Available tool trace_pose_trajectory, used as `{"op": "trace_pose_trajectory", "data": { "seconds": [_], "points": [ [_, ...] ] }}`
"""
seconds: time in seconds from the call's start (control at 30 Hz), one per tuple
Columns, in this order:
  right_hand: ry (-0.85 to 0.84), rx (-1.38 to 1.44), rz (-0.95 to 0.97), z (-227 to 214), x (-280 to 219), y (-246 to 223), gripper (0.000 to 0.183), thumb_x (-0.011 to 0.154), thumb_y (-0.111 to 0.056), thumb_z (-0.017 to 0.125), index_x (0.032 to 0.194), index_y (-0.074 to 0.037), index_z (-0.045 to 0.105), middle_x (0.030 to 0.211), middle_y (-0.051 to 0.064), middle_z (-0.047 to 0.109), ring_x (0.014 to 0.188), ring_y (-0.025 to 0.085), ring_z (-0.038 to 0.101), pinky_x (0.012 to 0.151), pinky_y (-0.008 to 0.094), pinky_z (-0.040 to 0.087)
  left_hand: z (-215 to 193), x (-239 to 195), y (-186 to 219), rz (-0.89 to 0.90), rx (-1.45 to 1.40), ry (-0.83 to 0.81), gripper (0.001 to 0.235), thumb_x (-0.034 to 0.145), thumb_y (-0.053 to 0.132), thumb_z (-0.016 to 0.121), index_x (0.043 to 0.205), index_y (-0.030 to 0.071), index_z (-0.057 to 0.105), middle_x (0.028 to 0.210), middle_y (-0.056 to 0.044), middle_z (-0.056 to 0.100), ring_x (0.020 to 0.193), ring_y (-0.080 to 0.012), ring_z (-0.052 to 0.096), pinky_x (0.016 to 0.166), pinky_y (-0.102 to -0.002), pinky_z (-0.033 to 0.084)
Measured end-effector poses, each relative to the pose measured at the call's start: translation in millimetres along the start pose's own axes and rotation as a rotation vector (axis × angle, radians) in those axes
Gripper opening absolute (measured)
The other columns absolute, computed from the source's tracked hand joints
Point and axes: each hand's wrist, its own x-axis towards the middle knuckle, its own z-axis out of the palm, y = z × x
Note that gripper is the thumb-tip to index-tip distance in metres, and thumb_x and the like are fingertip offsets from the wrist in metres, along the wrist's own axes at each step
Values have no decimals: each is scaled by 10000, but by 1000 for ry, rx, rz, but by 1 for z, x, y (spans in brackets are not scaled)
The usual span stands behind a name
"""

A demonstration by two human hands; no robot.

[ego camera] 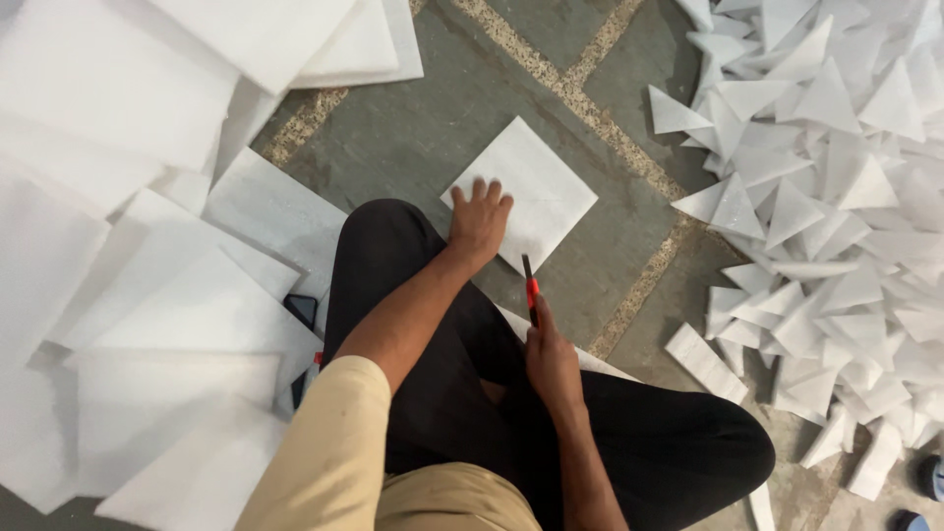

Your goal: The person sits on the floor and uses a red utility knife to cut white foam sheets into smaller pieces. They repeatedly pick up a sheet, cut it, and place the cut pieces aside, creating a growing pile of offcuts.

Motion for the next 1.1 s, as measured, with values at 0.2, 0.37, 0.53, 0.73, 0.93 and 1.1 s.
{"op": "trace_pose_trajectory", "data": {
  "seconds": [0.2, 0.37, 0.53, 0.73, 0.93, 1.1],
  "points": [
    [183, 33, -224, 8, 89, -16, 604, 983, -140, 526, 1568, -170, 383, 897, 280, 711, 799, 471, 705, 699, 557, 525, -58, 8, -8, -55, -78, -416, 1176, 738, 406, 916, 1639, 238, 179, 1725, -54, 46, 1529, -460, 139, 1096, -741, 340],
    [250, -44, -272, 6, 173, -35, 583, 998, -139, 535, 1566, -166, 405, 922, 288, 714, 821, 477, 698, 710, 571, 525, -53, 10, -7, -73, -100, -387, 1113, 755, 363, 893, 1630, 266, 212, 1718, -20, 71, 1524, -449, 136, 1087, -755, 328],
    [237, -109, -268, 0, 220, -55, 562, 979, -146, 531, 1531, -203, 437, 931, 261, 735, 814, 474, 704, 714, 575, 536, -38, 15, -7, -90, -121, -312, 1012, 799, 316, 844, 1618, 280, 249, 1707, -25, 86, 1510, -461, 139, 1059, -786, 325],
    [195, -172, -257, -5, 235, -62, 542, 984, -158, 529, 1519, -196, 451, 939, 280, 724, 838, 489, 690, 741, 574, 541, -34, 14, -7, -85, -144, -306, 1042, 773, 368, 857, 1617, 261, 256, 1711, -39, 99, 1511, -464, 149, 1060, -792, 323],
    [207, -61, -356, 4, 164, -28, 516, 967, -123, 518, 1480, -176, 505, 1119, 299, 709, 984, 492, 694, 820, 556, 553, -35, 13, -8, -81, -112, -285, 1063, 727, 359, 893, 1592, 276, 280, 1699, -23, 111, 1493, -454, 167, 1028, -796, 347],
    [-42, -140, -34, 10, 21, 7, 537, 1001, -190, 467, 1535, -200, 418, 1084, 298, 708, 988, 492, 687, 826, 579, 537, -40, 12, -10, -64, -98, -327, 1160, 682, 425, 925, 1615, 262, 256, 1706, -26, 111, 1503, -444, 177, 1043, -774, 361]
  ]
}}
